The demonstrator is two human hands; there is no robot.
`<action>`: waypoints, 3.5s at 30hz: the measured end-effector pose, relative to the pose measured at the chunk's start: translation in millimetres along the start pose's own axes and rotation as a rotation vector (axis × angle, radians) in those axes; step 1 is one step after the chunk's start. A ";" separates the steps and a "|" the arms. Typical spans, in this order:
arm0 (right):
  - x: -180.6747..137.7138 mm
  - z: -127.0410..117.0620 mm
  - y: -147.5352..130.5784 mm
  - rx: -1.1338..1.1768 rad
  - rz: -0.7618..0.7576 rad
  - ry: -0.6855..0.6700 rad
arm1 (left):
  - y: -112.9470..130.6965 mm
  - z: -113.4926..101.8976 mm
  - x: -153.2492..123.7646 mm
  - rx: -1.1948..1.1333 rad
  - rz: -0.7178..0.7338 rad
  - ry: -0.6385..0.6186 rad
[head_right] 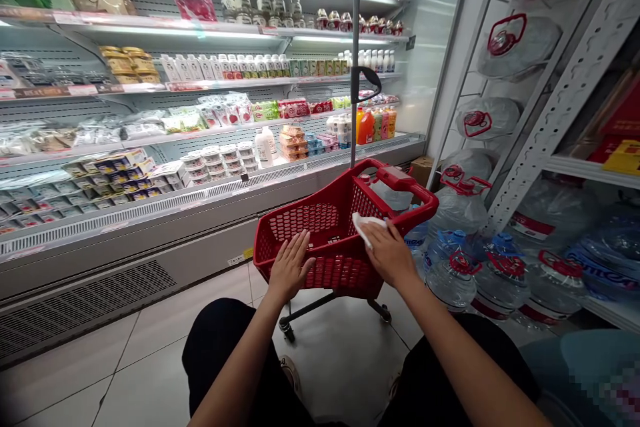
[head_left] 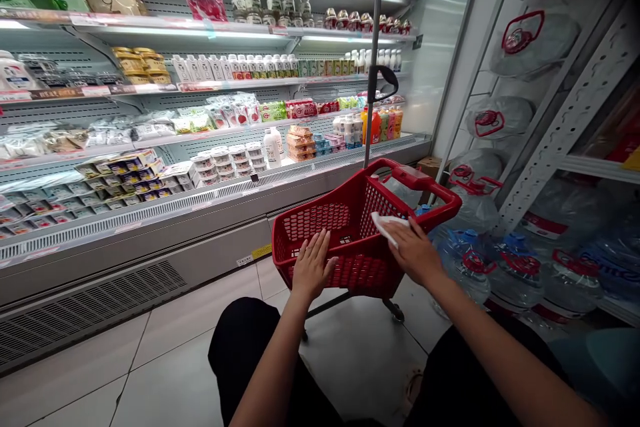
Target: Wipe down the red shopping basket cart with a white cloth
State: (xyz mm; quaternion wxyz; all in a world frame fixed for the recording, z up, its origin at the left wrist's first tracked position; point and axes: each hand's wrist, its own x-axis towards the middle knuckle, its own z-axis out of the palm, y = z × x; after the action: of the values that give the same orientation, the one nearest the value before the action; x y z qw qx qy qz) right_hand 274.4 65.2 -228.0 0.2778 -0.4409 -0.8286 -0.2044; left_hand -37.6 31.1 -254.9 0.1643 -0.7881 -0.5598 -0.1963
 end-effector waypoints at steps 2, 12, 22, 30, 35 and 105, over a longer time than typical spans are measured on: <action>-6.6 -6.5 13.6 -0.025 0.034 0.035 | -1.7 -0.7 1.8 -0.010 -0.043 -0.006; -12.2 10.9 -52.6 0.052 -0.053 -0.036 | 63.5 8.3 11.6 -0.104 0.047 0.028; -20.4 -35.8 46.4 -0.107 0.166 0.085 | 39.9 -2.6 11.5 -0.131 0.095 -0.033; -15.5 -25.5 21.1 -0.078 0.145 0.089 | 42.3 4.3 17.2 -0.126 -0.042 -0.001; -9.2 0.6 -40.0 0.018 -0.023 -0.022 | 42.3 5.2 15.9 -0.103 -0.014 -0.018; -8.8 54.8 -9.7 0.361 0.115 -0.139 | -4.7 -1.4 -33.6 -0.110 0.095 -0.106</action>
State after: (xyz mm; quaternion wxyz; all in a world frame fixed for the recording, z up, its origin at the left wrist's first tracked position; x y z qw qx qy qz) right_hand 254.9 86.6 -276.3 0.3060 -0.4436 -0.8424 -0.0053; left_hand -52.2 4.5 -270.1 0.1000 -0.8309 -0.5179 -0.1769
